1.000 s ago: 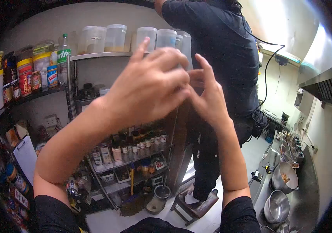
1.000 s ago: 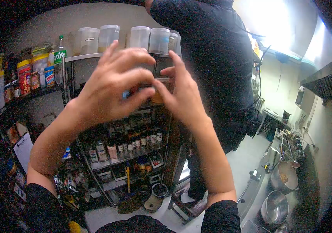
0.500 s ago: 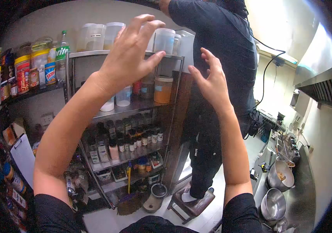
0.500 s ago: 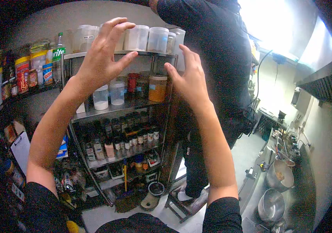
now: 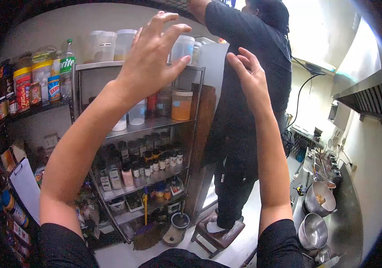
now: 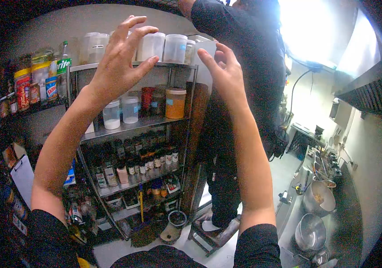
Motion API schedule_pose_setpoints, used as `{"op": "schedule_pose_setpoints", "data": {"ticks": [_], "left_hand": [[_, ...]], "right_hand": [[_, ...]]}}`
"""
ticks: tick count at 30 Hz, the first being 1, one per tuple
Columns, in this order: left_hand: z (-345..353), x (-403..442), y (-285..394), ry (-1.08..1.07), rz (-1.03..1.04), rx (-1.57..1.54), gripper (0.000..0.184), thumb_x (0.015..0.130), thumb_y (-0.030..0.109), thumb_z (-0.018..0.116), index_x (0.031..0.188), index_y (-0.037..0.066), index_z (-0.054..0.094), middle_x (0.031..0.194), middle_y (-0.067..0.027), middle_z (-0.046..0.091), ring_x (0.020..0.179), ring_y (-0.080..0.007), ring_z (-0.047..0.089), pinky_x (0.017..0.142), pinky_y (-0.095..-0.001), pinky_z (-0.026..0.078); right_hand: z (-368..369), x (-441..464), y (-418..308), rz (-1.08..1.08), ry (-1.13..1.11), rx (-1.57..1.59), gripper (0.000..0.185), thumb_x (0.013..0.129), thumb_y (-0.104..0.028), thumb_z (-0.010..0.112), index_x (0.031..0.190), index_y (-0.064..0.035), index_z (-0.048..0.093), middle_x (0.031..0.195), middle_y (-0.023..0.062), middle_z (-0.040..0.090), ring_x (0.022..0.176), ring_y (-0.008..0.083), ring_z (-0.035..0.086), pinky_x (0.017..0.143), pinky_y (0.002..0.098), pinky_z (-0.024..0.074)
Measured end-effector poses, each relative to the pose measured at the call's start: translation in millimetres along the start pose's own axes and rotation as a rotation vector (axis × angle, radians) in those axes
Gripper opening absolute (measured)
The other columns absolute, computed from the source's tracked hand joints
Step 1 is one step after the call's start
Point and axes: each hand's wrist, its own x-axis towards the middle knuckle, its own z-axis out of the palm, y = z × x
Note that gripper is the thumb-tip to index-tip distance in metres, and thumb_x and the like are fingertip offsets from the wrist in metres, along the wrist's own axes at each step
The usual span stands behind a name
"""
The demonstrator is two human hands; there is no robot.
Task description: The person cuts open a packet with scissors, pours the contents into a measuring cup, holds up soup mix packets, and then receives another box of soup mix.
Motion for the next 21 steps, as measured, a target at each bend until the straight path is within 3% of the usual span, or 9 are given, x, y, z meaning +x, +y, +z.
{"op": "schedule_pose_setpoints", "data": {"ticks": [3,6,10,14,17,19,21], "left_hand": [[1.9,4.1,4.2,0.014,0.007,0.009,0.046,0.076,0.018,0.068,0.117,0.011,0.050,0.130,-0.0168,0.040,0.125,-0.0367,0.037,0.103,-0.0439,0.032],[2.4,7.8,8.2,0.028,0.019,0.020,0.044,0.076,0.019,0.068,0.117,0.010,0.051,0.130,-0.0169,0.041,0.124,-0.0370,0.037,0.102,-0.0437,0.032],[0.4,13.8,13.4,0.031,0.012,-0.037,0.043,0.077,0.020,0.067,0.116,0.010,0.052,0.130,-0.0177,0.041,0.123,-0.0369,0.038,0.102,-0.0432,0.033],[8.6,17.7,12.1,0.047,-0.016,-0.093,0.044,0.079,0.023,0.066,0.118,0.009,0.051,0.129,-0.0186,0.041,0.122,-0.0363,0.040,0.102,-0.0424,0.033],[14.8,21.8,13.6,0.033,-0.131,-0.237,0.050,0.082,0.030,0.065,0.122,0.007,0.048,0.129,-0.0190,0.041,0.123,-0.0351,0.040,0.102,-0.0424,0.033],[17.2,24.9,18.0,-0.125,-0.539,-0.525,0.064,0.082,0.040,0.065,0.129,0.003,0.041,0.132,-0.0201,0.039,0.125,-0.0351,0.038,0.103,-0.0426,0.031],[34.6,21.9,7.9,-0.129,-0.593,-0.562,0.070,0.079,0.044,0.065,0.128,0.000,0.042,0.129,-0.0239,0.040,0.122,-0.0345,0.042,0.100,-0.0411,0.036]], "right_hand": [[-8.9,7.4,4.5,0.051,-0.018,0.016,0.077,0.080,-0.050,0.063,0.131,0.0030,0.040,0.130,0.0281,0.042,0.123,0.0364,0.042,0.100,0.0446,0.0348],[-16.5,13.6,11.5,0.064,0.022,0.093,0.080,0.080,-0.048,0.063,0.133,0.0049,0.036,0.132,0.0290,0.039,0.127,0.0374,0.037,0.101,0.0460,0.0340],[-32.5,19.8,20.1,0.060,0.031,0.154,0.083,0.080,-0.049,0.064,0.134,0.0058,0.033,0.133,0.0301,0.035,0.129,0.0393,0.033,0.102,0.0449,0.0349],[-42.9,23.2,23.4,0.107,0.069,0.318,0.083,0.080,-0.048,0.065,0.133,0.0067,0.032,0.133,0.0293,0.034,0.123,0.0403,0.038,0.098,0.0391,0.0406],[-52.5,23.4,30.7,0.172,0.087,0.355,0.081,0.080,-0.048,0.064,0.132,0.0062,0.033,0.130,0.0266,0.038,0.120,0.0369,0.042,0.095,0.0387,0.0431],[-57.0,18.3,30.7,0.266,0.075,0.335,0.082,0.080,-0.049,0.065,0.132,0.0058,0.034,0.127,0.0235,0.040,0.114,0.0342,0.046,0.090,0.0366,0.0455],[-59.7,15.0,40.5,0.301,0.057,0.332,0.080,0.080,-0.049,0.065,0.132,0.0046,0.035,0.128,0.0226,0.040,0.112,0.0320,0.047,0.087,0.0357,0.0463]]}}
